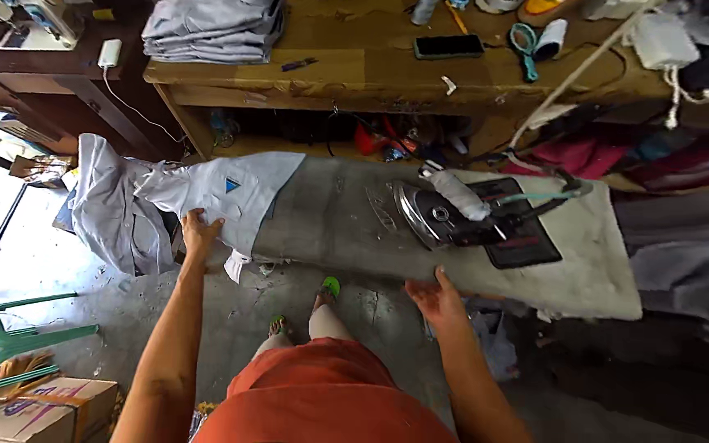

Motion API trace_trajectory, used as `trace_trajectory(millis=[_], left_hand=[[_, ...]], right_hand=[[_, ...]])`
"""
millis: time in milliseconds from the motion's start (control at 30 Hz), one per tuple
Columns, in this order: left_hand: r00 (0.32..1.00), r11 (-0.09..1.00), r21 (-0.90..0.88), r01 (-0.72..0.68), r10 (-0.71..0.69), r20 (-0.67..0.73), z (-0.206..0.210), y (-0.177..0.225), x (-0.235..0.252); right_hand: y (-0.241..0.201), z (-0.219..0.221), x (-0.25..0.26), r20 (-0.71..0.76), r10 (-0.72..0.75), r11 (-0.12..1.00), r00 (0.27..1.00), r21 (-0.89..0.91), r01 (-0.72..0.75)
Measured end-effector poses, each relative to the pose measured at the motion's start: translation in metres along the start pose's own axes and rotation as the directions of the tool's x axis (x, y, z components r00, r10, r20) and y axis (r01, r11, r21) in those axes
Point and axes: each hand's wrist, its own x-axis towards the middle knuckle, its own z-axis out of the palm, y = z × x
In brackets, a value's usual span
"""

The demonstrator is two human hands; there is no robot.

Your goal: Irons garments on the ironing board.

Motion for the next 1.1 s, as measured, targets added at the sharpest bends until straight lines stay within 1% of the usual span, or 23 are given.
trace_trajectory(millis=[33,100,167,233,333,367,433,467,533,633,767,967,1100], left_hand=[[1.0,1.0,-0.011,-0.011,0.011,0.024,-0.002,-0.007,-0.002],[1.0,0.999,-0.037,0.0,0.0,0.006,-0.005,-0.014,-0.002],[0.997,0.982,-0.172,0.075,-0.077,-0.006,-0.001,-0.018,-0.001],[0.99,0.938,-0.32,0.137,-0.144,0.0,0.006,-0.017,0.0],[0.973,0.881,-0.424,0.209,-0.232,-0.003,0.009,-0.009,-0.005],[0.965,0.848,-0.469,0.247,-0.26,0.038,0.01,-0.012,-0.009],[0.954,0.794,-0.529,0.298,-0.258,0.15,0.012,-0.015,-0.012],[0.951,0.784,-0.539,0.308,-0.238,0.197,0.015,-0.014,-0.01],[0.946,0.779,-0.542,0.316,-0.216,0.242,0.021,-0.015,-0.005],[0.937,0.772,-0.534,0.344,-0.241,0.254,0.021,-0.014,-0.001],[0.933,0.763,-0.541,0.354,-0.248,0.26,0.019,-0.011,-0.011],[0.914,0.744,-0.538,0.397,-0.27,0.302,0.027,0.004,-0.022],[0.907,0.728,-0.544,0.417,-0.288,0.308,0.032,0.009,-0.02]], right_hand=[[-0.001,0.001,0.003,-0.026,-0.037,0.999,0.999,0.016,0.037],[-0.004,0.006,0.007,-0.054,-0.075,0.997,0.996,-0.003,0.074],[-0.004,0.006,0.009,-0.072,-0.076,0.997,0.994,-0.015,0.075],[-0.001,0.001,0.015,-0.094,-0.069,0.997,0.993,0.014,0.071],[0.005,-0.007,0.023,-0.13,-0.064,0.991,0.989,0.109,0.079],[0.006,-0.011,0.023,-0.14,-0.073,0.983,0.988,0.155,0.095],[0.004,-0.019,0.025,-0.158,-0.12,0.957,0.98,0.245,0.156],[0.001,-0.023,0.027,-0.169,-0.15,0.944,0.974,0.269,0.192],[-0.005,-0.03,0.027,-0.188,-0.18,0.941,0.966,0.253,0.225],[-0.01,-0.03,0.025,-0.201,-0.173,0.955,0.964,0.206,0.214],[-0.014,-0.032,0.016,-0.22,-0.162,0.96,0.962,0.189,0.205],[-0.019,-0.054,0.022,-0.258,-0.158,0.962,0.953,0.178,0.208],[-0.024,-0.056,0.022,-0.264,-0.154,0.969,0.952,0.149,0.198]])
